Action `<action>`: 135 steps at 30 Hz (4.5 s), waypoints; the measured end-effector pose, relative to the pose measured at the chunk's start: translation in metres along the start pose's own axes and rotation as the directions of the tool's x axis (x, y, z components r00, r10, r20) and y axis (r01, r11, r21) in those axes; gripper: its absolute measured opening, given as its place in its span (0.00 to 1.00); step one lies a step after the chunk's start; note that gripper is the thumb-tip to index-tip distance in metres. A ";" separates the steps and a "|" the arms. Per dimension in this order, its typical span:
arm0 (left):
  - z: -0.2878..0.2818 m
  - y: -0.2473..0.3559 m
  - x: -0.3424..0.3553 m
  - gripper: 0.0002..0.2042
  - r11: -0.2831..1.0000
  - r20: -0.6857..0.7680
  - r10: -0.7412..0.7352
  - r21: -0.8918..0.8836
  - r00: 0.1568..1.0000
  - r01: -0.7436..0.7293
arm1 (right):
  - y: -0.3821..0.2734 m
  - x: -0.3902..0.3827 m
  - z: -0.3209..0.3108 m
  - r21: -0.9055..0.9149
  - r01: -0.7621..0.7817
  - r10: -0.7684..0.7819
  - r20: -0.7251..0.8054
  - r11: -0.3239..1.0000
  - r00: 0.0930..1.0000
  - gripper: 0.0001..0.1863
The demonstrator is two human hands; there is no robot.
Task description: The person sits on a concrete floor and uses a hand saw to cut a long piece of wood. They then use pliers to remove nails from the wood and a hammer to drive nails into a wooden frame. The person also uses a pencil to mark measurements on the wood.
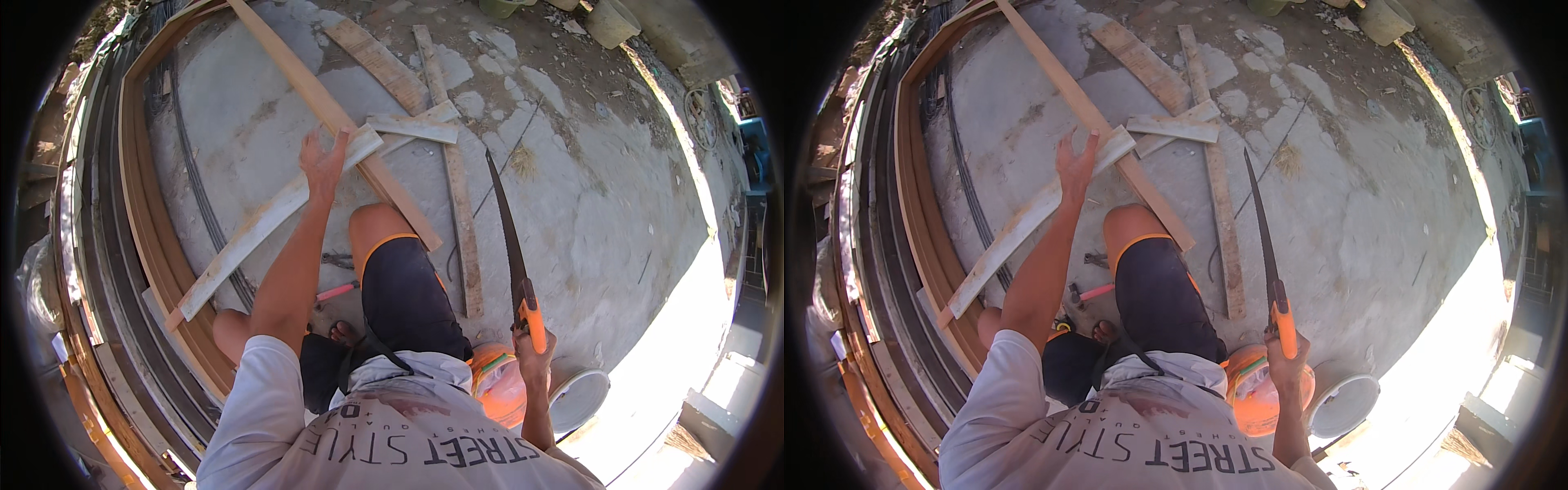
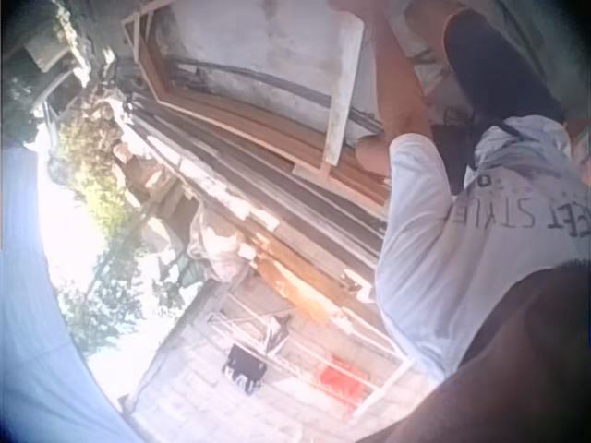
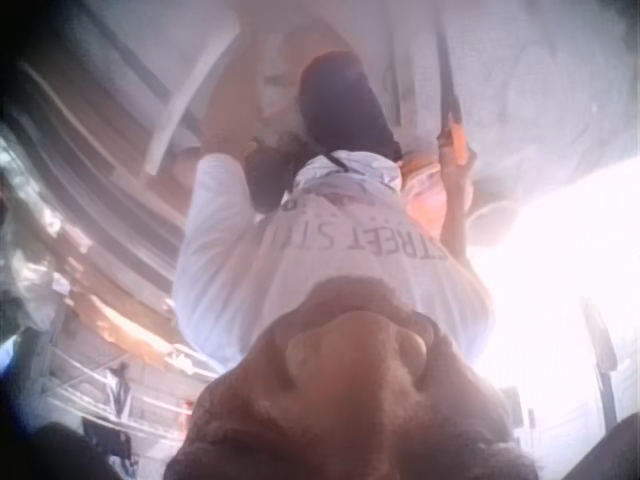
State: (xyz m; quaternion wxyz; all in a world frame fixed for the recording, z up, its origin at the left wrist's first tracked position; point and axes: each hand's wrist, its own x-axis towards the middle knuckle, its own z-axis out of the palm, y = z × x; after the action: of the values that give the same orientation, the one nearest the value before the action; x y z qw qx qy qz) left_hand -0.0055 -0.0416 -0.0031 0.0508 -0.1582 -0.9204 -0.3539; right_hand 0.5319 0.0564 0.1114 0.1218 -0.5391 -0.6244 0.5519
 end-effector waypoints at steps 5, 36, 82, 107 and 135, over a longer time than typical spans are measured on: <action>-0.138 -0.100 -0.028 0.53 0.956 0.388 0.108 0.212 0.915 -0.203 | -0.007 -0.022 0.010 0.135 -0.112 0.125 -0.091 0.984 0.988 0.07; -0.012 -0.017 0.003 0.41 0.938 0.415 0.082 0.275 0.906 -0.211 | -0.063 0.056 0.042 0.011 0.399 -0.399 0.062 0.917 0.915 0.08; 0.037 -0.005 0.019 0.29 0.991 0.407 -0.067 0.137 0.911 0.012 | -0.072 0.105 0.099 0.081 0.317 -0.315 0.487 0.945 0.815 0.09; 0.041 0.028 0.002 0.34 0.950 0.112 -0.088 0.309 0.990 0.050 | -0.085 0.099 0.085 -0.064 0.219 -0.165 0.464 0.974 0.870 0.05; 0.035 0.037 0.004 0.31 0.933 0.162 -0.082 0.359 0.983 0.019 | -0.093 0.093 0.082 -0.068 0.311 -0.251 0.443 0.948 0.861 0.05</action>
State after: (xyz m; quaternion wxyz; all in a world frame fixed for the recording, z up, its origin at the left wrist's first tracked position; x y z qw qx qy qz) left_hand 0.0031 0.0087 -0.0047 -0.0113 -0.1530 -0.9739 -0.1671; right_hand 0.3841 0.1032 0.1171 0.0234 -0.3146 -0.7442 0.5888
